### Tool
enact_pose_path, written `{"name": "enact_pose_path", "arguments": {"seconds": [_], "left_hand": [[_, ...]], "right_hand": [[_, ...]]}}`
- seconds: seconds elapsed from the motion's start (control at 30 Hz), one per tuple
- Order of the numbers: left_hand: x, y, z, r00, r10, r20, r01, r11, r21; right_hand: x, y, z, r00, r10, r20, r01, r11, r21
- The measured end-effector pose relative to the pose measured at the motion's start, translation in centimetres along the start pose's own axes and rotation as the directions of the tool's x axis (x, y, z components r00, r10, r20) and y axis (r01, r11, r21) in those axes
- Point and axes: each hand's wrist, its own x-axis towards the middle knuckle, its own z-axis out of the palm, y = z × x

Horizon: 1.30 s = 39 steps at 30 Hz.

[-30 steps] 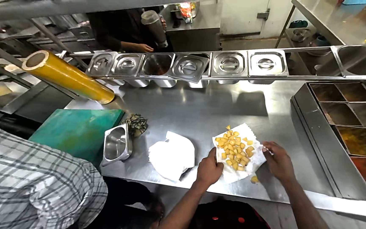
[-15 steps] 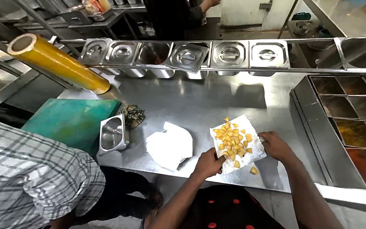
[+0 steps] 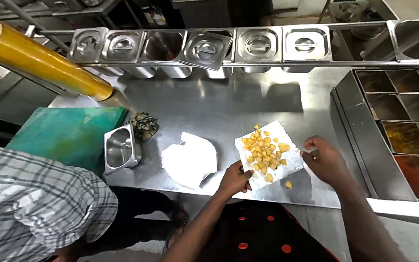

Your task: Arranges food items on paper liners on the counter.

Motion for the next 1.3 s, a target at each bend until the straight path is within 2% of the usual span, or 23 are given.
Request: {"name": "enact_pose_path", "arguments": {"seconds": [0.03,0.07,0.13,0.2,0.27,0.33,0.4,0.47,0.53,0.57,0.67,0.77,0.83,0.93,1.0,1.03,1.2,1.3], "left_hand": [[0.1,0.0,0.0,1.000,0.001,0.004,-0.001,1.000,-0.002],[0.2,0.0,-0.1,1.000,0.001,0.007,-0.001,1.000,-0.007],[0.4,0.0,-0.2,1.000,0.001,0.017,-0.001,1.000,-0.013],[0.4,0.0,-0.4,0.999,0.013,0.041,-0.012,1.000,-0.014],[0.4,0.0,-0.5,0.998,0.023,0.053,-0.022,1.000,-0.014],[0.3,0.0,-0.5,0.999,0.020,0.046,-0.020,1.000,-0.012],[0.2,-0.2,-0.2,0.999,0.017,0.031,-0.016,0.999,-0.034],[0.0,-0.3,0.2,1.000,0.030,-0.008,-0.030,0.998,-0.053],[-0.5,-0.2,0.6,0.996,0.068,-0.055,-0.067,0.997,0.028],[-0.9,-0.1,0.9,0.993,0.096,-0.075,-0.087,0.990,0.110],[-2.0,1.0,2.3,0.986,0.127,-0.107,-0.078,0.924,0.375],[-2.6,2.0,3.3,0.987,0.084,-0.138,-0.009,0.881,0.472],[-2.1,1.7,3.5,0.977,0.103,-0.186,-0.025,0.923,0.384],[-1.6,0.8,3.2,0.964,0.100,-0.247,-0.093,0.995,0.041],[-1.4,0.3,3.0,0.974,0.057,-0.218,-0.104,0.971,-0.213],[-1.3,0.2,2.8,0.979,0.048,-0.198,-0.102,0.956,-0.276],[-1.2,-0.2,2.0,0.991,0.027,-0.132,-0.041,0.993,-0.107],[-1.6,-0.1,2.7,0.995,-0.006,-0.102,-0.016,0.975,-0.220]], "right_hand": [[-0.9,-0.2,0.4,0.998,-0.018,0.065,0.023,0.997,-0.079],[-1.8,-0.5,1.0,0.982,0.013,0.189,0.019,0.986,-0.168],[-3.3,-1.2,3.0,0.891,0.121,0.438,0.028,0.947,-0.319],[-4.0,-1.1,4.9,0.854,0.133,0.502,0.054,0.939,-0.341],[-3.9,-0.9,5.2,0.879,0.091,0.468,0.053,0.957,-0.286],[-3.3,-0.7,4.7,0.913,0.014,0.408,0.048,0.989,-0.141],[-2.4,-0.6,3.9,0.957,-0.060,0.283,0.061,0.998,0.007],[-0.9,-0.5,3.2,0.990,-0.077,0.117,0.070,0.996,0.060],[1.2,0.2,3.4,1.000,0.011,-0.020,-0.011,1.000,0.004],[2.3,0.8,3.7,0.996,0.086,-0.036,-0.087,0.996,-0.027],[4.3,1.0,5.1,0.968,0.248,0.030,-0.247,0.969,-0.022],[5.5,0.3,6.4,0.951,0.297,0.080,-0.301,0.952,0.047],[5.9,0.1,6.6,0.966,0.249,0.069,-0.255,0.961,0.106],[5.8,0.1,6.4,0.997,0.074,0.009,-0.074,0.980,0.183],[5.4,0.3,6.5,0.999,0.034,-0.029,-0.028,0.979,0.201],[5.2,0.4,6.5,0.999,0.041,-0.030,-0.035,0.983,0.180],[2.8,0.6,5.8,0.988,0.146,0.055,-0.152,0.982,0.114],[0.6,0.6,4.9,0.980,0.141,0.141,-0.149,0.987,0.054]]}}
